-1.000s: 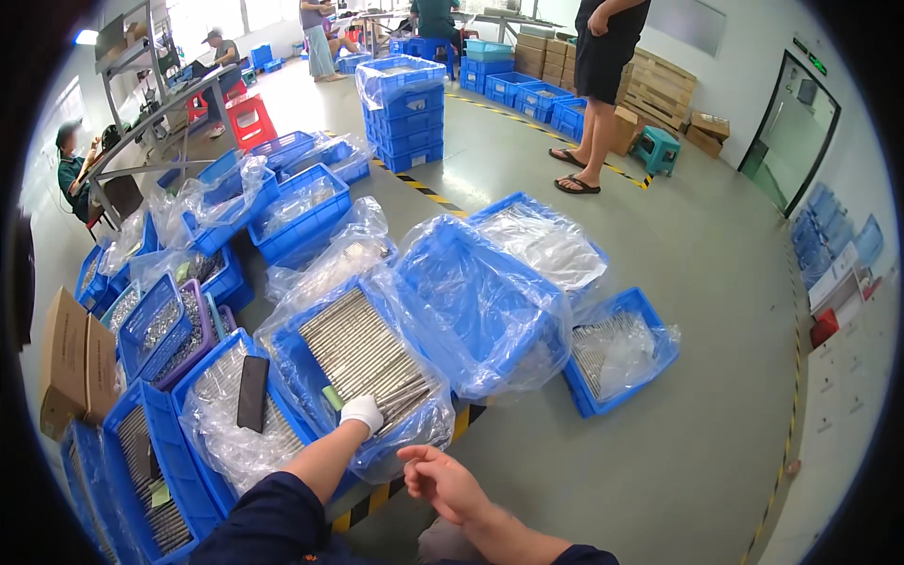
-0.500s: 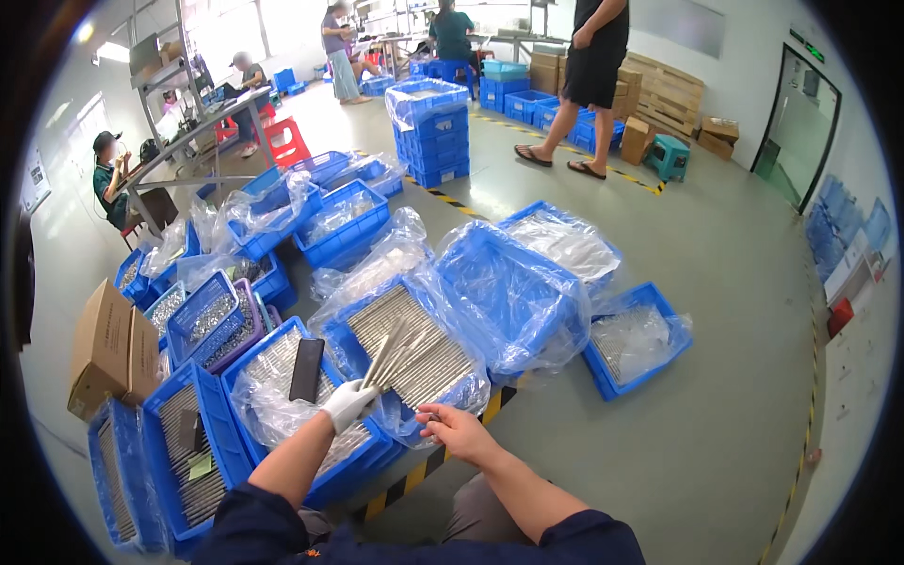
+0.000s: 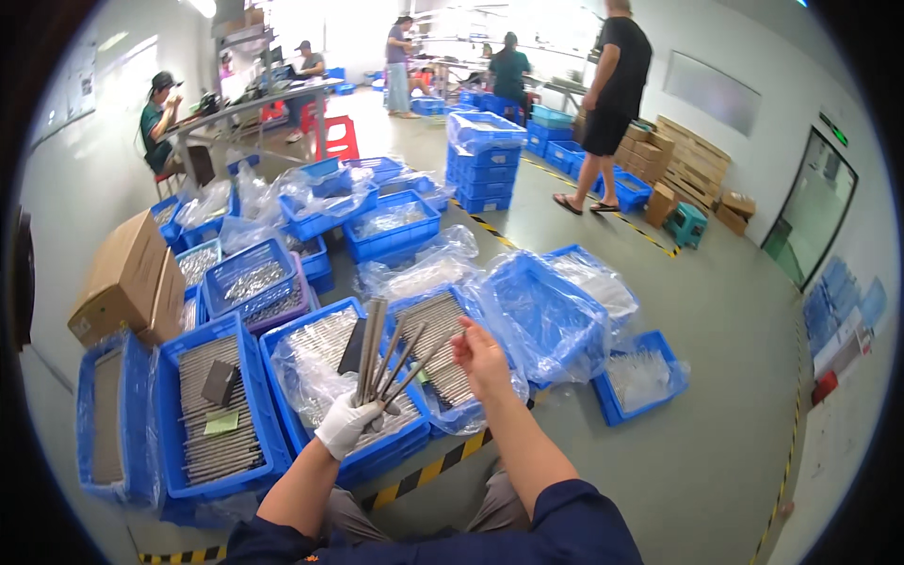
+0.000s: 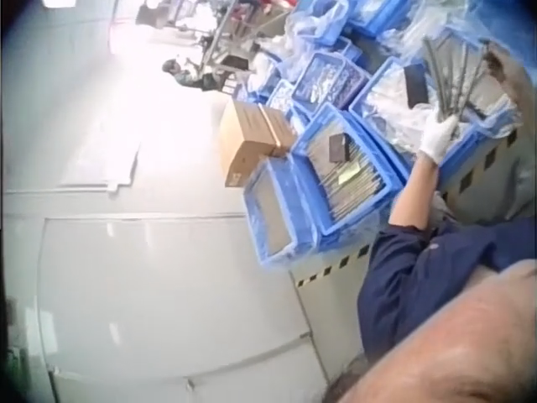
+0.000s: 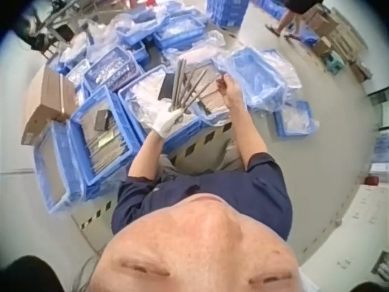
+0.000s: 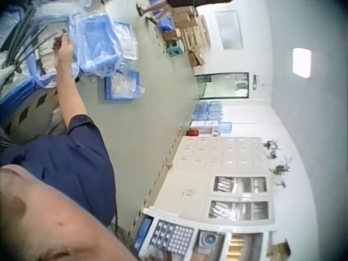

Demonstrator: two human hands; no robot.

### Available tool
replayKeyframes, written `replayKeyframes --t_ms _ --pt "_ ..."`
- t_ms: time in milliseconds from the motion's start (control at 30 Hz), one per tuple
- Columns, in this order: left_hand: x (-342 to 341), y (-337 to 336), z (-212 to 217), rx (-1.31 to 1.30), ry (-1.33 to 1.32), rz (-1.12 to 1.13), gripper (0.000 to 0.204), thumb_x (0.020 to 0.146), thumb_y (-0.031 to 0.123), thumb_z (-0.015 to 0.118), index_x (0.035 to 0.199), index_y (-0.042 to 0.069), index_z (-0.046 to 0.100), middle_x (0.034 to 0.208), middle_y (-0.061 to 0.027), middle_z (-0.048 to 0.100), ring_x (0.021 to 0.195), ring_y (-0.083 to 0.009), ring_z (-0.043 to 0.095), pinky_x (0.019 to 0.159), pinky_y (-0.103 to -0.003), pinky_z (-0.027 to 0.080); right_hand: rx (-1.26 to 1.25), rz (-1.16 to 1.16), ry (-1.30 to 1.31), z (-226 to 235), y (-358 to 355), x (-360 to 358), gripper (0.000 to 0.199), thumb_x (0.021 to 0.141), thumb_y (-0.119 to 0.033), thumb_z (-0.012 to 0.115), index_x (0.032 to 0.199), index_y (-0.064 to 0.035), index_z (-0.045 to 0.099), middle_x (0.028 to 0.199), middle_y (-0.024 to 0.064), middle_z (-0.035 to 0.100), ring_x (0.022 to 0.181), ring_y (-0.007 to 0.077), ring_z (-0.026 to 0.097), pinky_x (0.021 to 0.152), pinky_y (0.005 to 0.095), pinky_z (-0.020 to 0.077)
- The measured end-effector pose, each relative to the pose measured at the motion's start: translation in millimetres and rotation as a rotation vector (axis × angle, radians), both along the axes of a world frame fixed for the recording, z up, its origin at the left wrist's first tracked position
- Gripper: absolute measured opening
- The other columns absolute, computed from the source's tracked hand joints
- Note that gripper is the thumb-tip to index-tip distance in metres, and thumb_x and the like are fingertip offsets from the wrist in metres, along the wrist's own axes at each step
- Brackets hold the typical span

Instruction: The recorder is sorting and inspecting thin metal rods from blue plastic crates on the floor of a factory.

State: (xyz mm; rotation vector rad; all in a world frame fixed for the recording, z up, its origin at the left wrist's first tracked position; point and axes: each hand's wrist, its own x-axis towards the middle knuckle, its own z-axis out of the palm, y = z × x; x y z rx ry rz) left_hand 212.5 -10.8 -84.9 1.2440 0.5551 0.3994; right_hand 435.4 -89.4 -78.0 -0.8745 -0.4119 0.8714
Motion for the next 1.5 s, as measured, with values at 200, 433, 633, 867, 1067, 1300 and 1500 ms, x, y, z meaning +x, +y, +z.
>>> replayKeyframes --t_ms 200,433,633,867,1067,1300,1500 --pt "0.6 8.6 -13.4 -0.055 -0.010 0.024 0.012 0.077 0.007 0.054 0.084 -0.002 0.055 0.073 -0.0068 0.058 0.050 -0.0058 0.043 0.046 -0.019 0.035 0.041 0.159 -0.053 3.1 6.3 -2.5 0.026 0.087 -0.012 0.042 0.109 0.0004 0.048 0.086 0.0070 0.058 0.067 0.0097 0.053 0.063 0.0227 0.0466" --pt "13.3 9.7 -21.2 -0.115 0.038 -0.045 0.013 0.078 0.007 0.053 0.086 -0.002 0.055 0.073 -0.0066 0.058 0.050 -0.0056 0.042 0.046 -0.019 0.034 -0.244 -0.241 -0.874 -5.5 10.2 -14.7 0.027 0.086 -0.015 0.045 0.108 -0.0006 0.051 0.083 0.0055 0.059 0.066 0.0099 0.053 0.060 0.0218 0.0427" --pt "11.3 10.2 -19.0 -0.143 -0.002 -0.003 0.017 0.077 0.013 0.055 0.089 0.000 0.055 0.076 -0.0074 0.059 0.052 -0.0060 0.043 0.049 -0.020 0.035 -0.315 -0.287 -1.108 -3.1 7.7 -14.9 0.025 0.085 -0.012 0.045 0.106 0.0007 0.051 0.089 0.0064 0.060 0.072 0.0105 0.054 0.066 0.0219 0.0431" --pt "0.9 18.7 -17.7 -0.172 -0.027 -0.140 0.021 0.076 0.011 0.054 0.094 0.001 0.052 0.081 -0.0100 0.060 0.054 -0.0062 0.043 0.049 -0.020 0.035 -0.108 0.499 -0.186 -8.9 -3.3 17.5 0.023 0.079 -0.006 0.052 0.101 0.0003 0.051 0.093 0.0082 0.057 0.080 0.0125 0.055 0.071 0.0242 0.0463" --pt "9.6 14.4 -33.0 -0.212 0.038 -0.026 0.017 0.077 0.018 0.056 0.089 0.006 0.056 0.061 0.0010 0.051 0.049 -0.0044 0.042 0.045 -0.017 0.031 -0.290 0.494 -0.328 -39.8 7.9 -60.3 0.019 0.077 -0.006 0.056 0.095 -0.0008 0.055 0.084 0.0044 0.057 0.076 0.0101 0.054 0.068 0.0227 0.0430" --pt "8.1 13.4 -40.8 -0.229 0.019 0.068 0.020 0.075 0.006 0.057 0.095 0.003 0.055 0.071 -0.0031 0.059 0.053 -0.0060 0.051 0.046 -0.017 0.038 -0.305 0.471 -0.314 -39.0 13.4 -50.9 0.018 0.079 -0.012 0.055 0.093 -0.0003 0.056 0.076 0.0019 0.055 0.068 0.0081 0.050 0.064 0.0219 0.0410" --pt "10.7 11.8 -22.1 -0.141 0.090 0.077 0.017 0.078 0.013 0.054 0.092 0.003 0.056 0.059 0.0012 0.052 0.049 -0.0050 0.047 0.044 -0.016 0.034 -0.311 0.452 -0.235 -35.7 11.3 -42.6 0.019 0.079 -0.015 0.056 0.092 -0.0010 0.056 0.075 0.0017 0.055 0.067 0.0088 0.051 0.063 0.0223 0.0416"
